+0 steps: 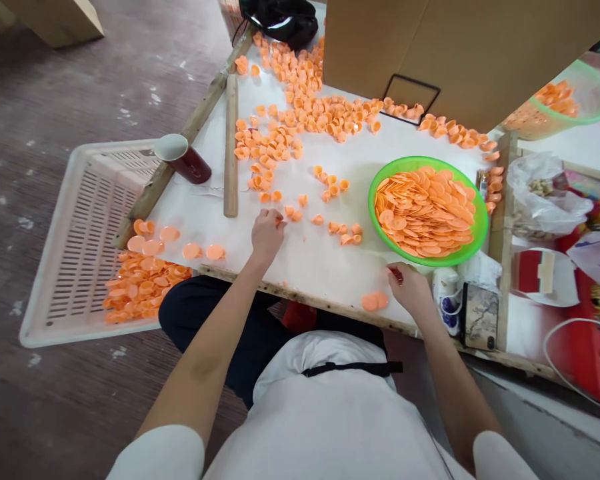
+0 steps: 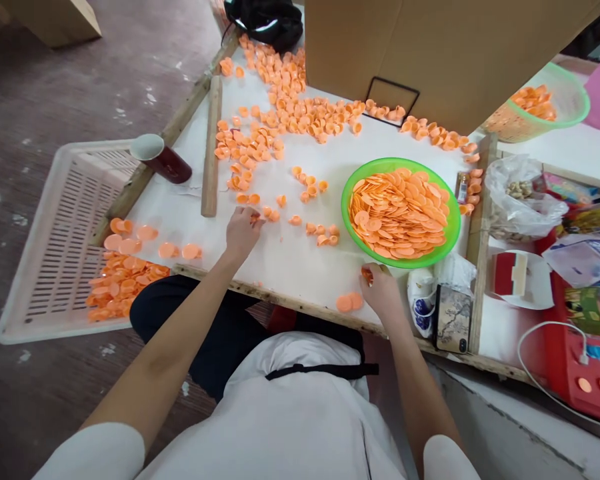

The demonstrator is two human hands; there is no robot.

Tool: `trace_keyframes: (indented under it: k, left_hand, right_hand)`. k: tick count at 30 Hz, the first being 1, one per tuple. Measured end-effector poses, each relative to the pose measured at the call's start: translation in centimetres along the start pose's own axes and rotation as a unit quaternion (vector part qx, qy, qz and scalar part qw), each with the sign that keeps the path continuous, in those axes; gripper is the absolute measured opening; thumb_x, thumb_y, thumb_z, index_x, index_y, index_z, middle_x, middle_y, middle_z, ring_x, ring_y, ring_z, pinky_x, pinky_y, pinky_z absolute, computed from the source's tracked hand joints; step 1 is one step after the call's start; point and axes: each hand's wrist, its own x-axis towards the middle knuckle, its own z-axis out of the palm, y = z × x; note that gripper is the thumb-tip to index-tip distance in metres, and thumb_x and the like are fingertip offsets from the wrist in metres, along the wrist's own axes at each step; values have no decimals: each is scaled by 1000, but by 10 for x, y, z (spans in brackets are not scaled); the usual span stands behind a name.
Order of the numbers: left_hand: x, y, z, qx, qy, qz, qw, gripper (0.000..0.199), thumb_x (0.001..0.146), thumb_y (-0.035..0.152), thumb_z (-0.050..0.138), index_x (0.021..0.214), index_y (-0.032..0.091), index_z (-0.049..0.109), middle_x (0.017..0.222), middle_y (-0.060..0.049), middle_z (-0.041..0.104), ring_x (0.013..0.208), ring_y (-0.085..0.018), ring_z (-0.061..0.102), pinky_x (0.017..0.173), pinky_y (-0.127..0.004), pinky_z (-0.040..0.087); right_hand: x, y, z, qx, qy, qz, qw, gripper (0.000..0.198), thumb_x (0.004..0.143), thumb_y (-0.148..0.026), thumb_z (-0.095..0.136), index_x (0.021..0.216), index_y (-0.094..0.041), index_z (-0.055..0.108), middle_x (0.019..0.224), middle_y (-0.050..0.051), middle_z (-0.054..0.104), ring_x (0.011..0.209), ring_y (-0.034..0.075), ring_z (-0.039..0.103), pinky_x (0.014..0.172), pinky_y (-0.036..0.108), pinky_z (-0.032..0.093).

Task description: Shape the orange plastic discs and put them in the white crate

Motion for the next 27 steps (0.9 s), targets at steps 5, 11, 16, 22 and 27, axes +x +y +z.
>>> trace_keyframes:
  k: [5, 11, 16, 22, 27]
  left_hand:
    - [-59, 13, -7, -43, -51, 27, 997, 10, 80, 10, 58, 82, 20, 60, 92, -6, 60, 88, -22, 57, 84, -35, 47]
    - [-116, 28, 9, -140, -167, 111, 970, 21, 79, 11, 60, 97, 21, 63, 99, -4, 64, 97, -22, 56, 90, -36, 47]
    - [-113, 13, -3, -224, -164, 48, 959, 34, 80, 24, 63, 114, 21, 60, 113, -7, 61, 96, -19, 60, 82, -31, 51]
    - [-99, 15, -17, -197, -231, -52, 951, 21, 82, 34, 59, 89, 17, 68, 85, -5, 70, 79, -18, 64, 73, -28, 48]
    - [-93, 11, -3, -176, -263, -55, 947, 18, 78, 33, 62, 78, 16, 68, 72, -3, 69, 66, -16, 60, 61, -26, 43]
  right_hand:
    - [1, -2, 12, 67, 3, -8, 998, 22, 87, -32, 48, 95, -20, 65, 93, 9, 68, 80, 22, 64, 77, 35, 50]
    - [12, -49, 58, 251, -98, 3, 963, 25, 82, -46, 59, 87, -22, 64, 78, 4, 68, 69, 19, 64, 67, 33, 54]
    - [15, -87, 83, 384, -169, 21, 907, 31, 77, -48, 65, 87, -19, 60, 75, 2, 67, 63, 14, 63, 58, 27, 54]
    - [19, -119, 99, 354, -192, 41, 915, 24, 77, -41, 66, 79, -19, 55, 67, 0, 65, 55, 13, 63, 53, 24, 52]
    - [24, -126, 93, 299, -218, 41, 928, 20, 80, -36, 65, 78, -19, 54, 67, 1, 68, 55, 13, 65, 51, 23, 52]
